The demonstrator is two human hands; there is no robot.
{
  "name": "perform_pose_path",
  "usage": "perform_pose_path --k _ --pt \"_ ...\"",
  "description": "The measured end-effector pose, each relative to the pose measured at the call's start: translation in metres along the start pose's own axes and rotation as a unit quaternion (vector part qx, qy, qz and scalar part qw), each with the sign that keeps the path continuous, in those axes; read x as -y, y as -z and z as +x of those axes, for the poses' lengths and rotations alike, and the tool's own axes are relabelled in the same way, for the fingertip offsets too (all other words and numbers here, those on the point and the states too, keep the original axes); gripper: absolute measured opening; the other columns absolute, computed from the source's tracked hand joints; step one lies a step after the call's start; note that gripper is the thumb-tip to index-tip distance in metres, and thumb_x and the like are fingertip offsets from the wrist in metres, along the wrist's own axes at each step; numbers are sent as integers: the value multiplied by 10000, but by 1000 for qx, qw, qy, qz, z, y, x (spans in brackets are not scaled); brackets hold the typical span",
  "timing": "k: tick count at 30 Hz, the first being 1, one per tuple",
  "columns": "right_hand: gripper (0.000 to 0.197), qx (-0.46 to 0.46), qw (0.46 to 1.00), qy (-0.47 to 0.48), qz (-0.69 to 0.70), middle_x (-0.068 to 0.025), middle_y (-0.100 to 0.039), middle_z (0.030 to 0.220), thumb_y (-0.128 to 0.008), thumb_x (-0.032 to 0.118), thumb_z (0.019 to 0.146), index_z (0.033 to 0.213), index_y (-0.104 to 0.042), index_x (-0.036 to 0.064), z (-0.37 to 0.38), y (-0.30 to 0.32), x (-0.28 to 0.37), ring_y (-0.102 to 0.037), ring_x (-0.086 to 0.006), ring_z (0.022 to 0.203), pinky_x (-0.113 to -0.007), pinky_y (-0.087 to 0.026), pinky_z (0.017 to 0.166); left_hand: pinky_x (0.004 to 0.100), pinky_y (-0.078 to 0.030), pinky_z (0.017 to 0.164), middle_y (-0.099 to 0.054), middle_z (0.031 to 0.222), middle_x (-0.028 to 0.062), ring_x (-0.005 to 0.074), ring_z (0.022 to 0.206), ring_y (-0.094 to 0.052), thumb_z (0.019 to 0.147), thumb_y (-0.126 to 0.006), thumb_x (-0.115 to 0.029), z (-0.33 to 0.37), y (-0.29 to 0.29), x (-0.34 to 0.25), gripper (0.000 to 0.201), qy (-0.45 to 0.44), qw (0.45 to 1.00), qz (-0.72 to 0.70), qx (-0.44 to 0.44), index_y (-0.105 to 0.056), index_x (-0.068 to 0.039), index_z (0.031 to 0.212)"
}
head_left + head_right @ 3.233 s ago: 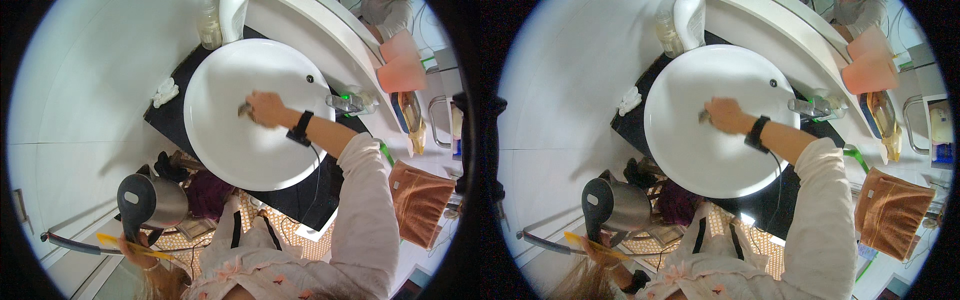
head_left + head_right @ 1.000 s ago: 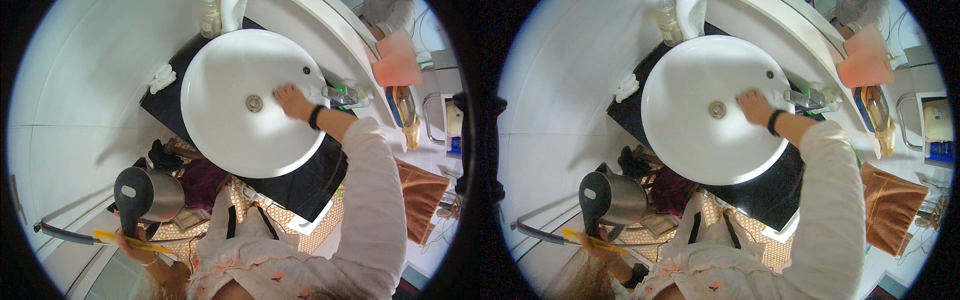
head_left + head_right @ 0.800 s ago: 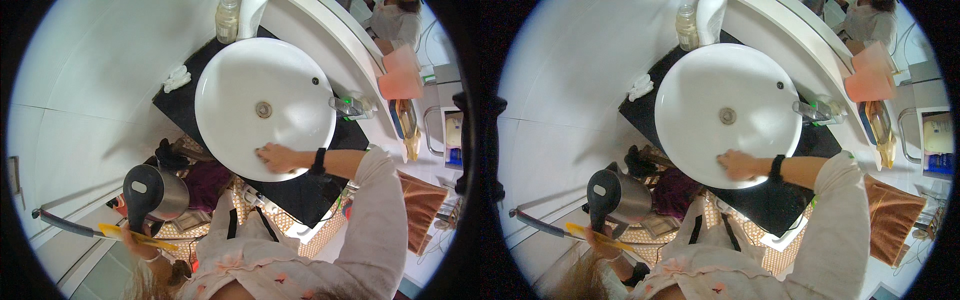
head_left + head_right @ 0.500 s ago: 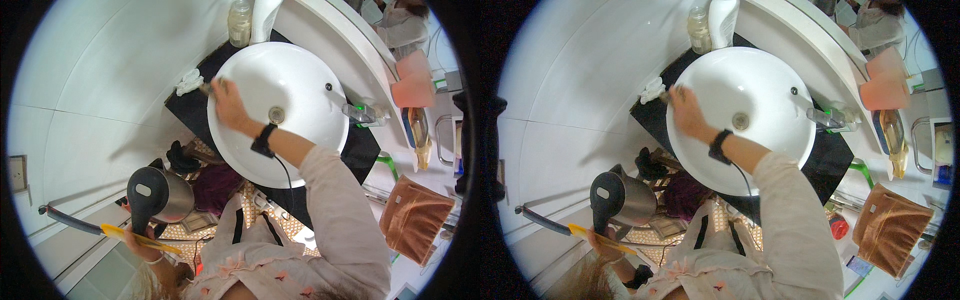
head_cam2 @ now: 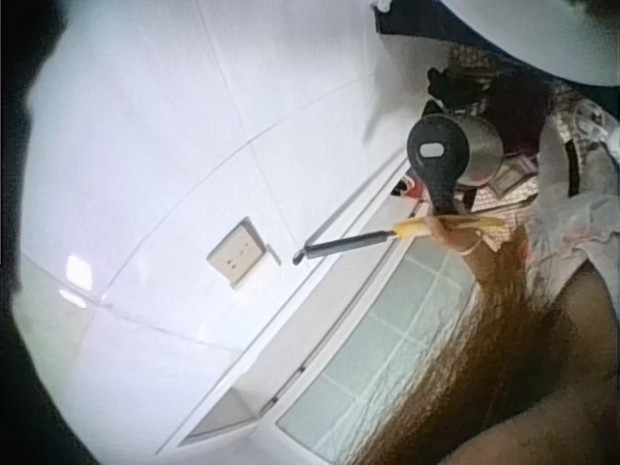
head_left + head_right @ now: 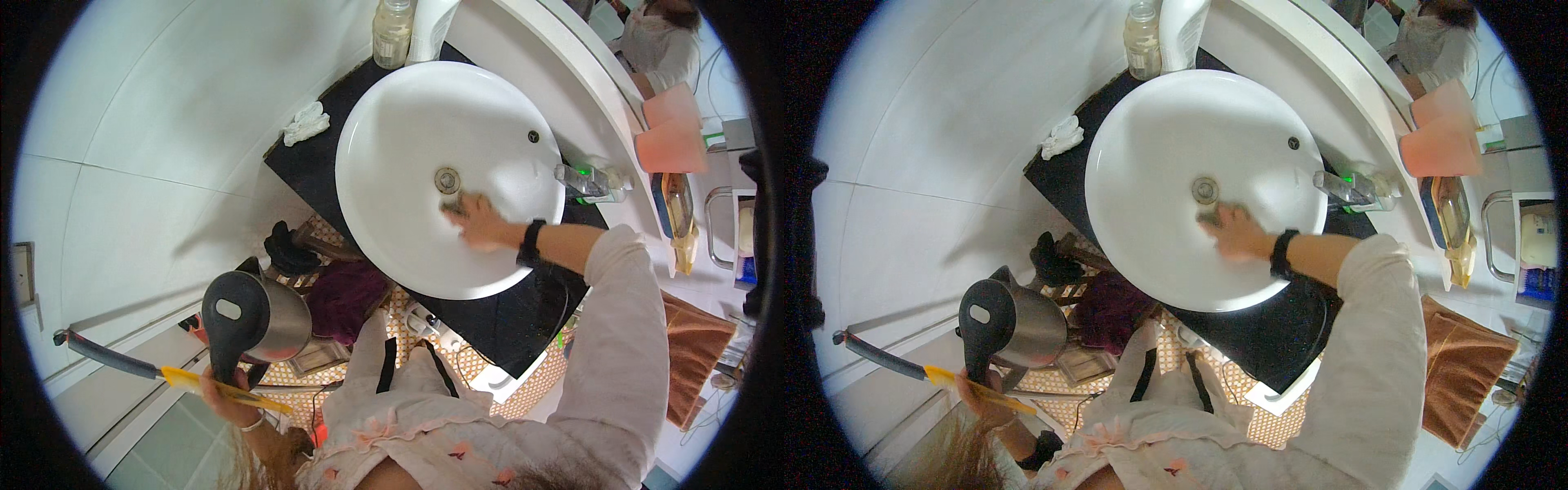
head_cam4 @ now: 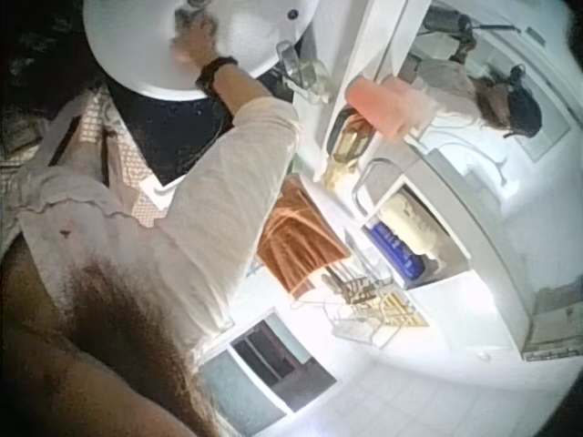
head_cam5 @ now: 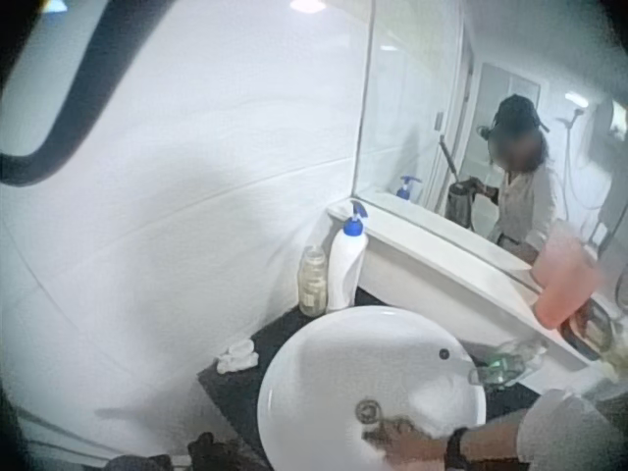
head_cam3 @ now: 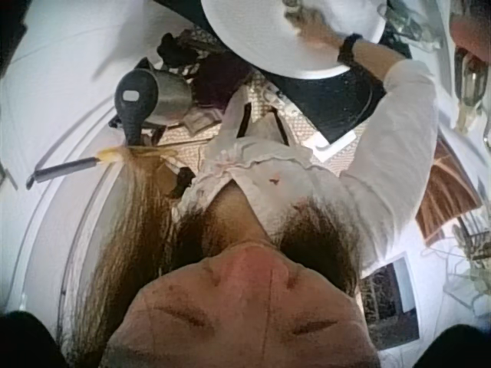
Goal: The person pours liquid from a blue bottle into a red basin, then uses a cloth to wipe the sink, faucet, and surrounding countertop. They move a small wooden stool and a purple bag out of the bathroom, then return to wipe the shower wall and rinse the cloth in the basin.
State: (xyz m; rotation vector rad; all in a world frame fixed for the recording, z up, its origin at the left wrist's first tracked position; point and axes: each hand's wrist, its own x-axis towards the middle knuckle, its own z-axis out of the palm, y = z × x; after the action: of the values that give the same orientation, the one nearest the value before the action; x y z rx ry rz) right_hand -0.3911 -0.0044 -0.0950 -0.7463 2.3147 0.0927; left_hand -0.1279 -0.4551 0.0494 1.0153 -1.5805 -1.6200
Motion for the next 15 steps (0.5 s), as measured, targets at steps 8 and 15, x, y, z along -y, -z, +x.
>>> perform_pose_path --k 8,15 --pt "659 -320 877 240 266 -364 -268 1363 -502 122 833 1438 -263 14 86 31 113 -364 -518 1189 -558 -270 1054 189 -335 415 -560 682 62 96 473 -461 922 -483 -492 -1 -3 -6 502 64 994 -65 52 -562 4 949" --pt "481 -350 906 -23 -237 -69 -321 1483 -518 166 873 1344 -490 258 115 70 -64 -411 -274 1214 -534 -354 997 187 -368 428 -574 700 80 106 505 -503 922 -489 -457 0 0 -4 491 50 996 -67 40 -567 23 984"
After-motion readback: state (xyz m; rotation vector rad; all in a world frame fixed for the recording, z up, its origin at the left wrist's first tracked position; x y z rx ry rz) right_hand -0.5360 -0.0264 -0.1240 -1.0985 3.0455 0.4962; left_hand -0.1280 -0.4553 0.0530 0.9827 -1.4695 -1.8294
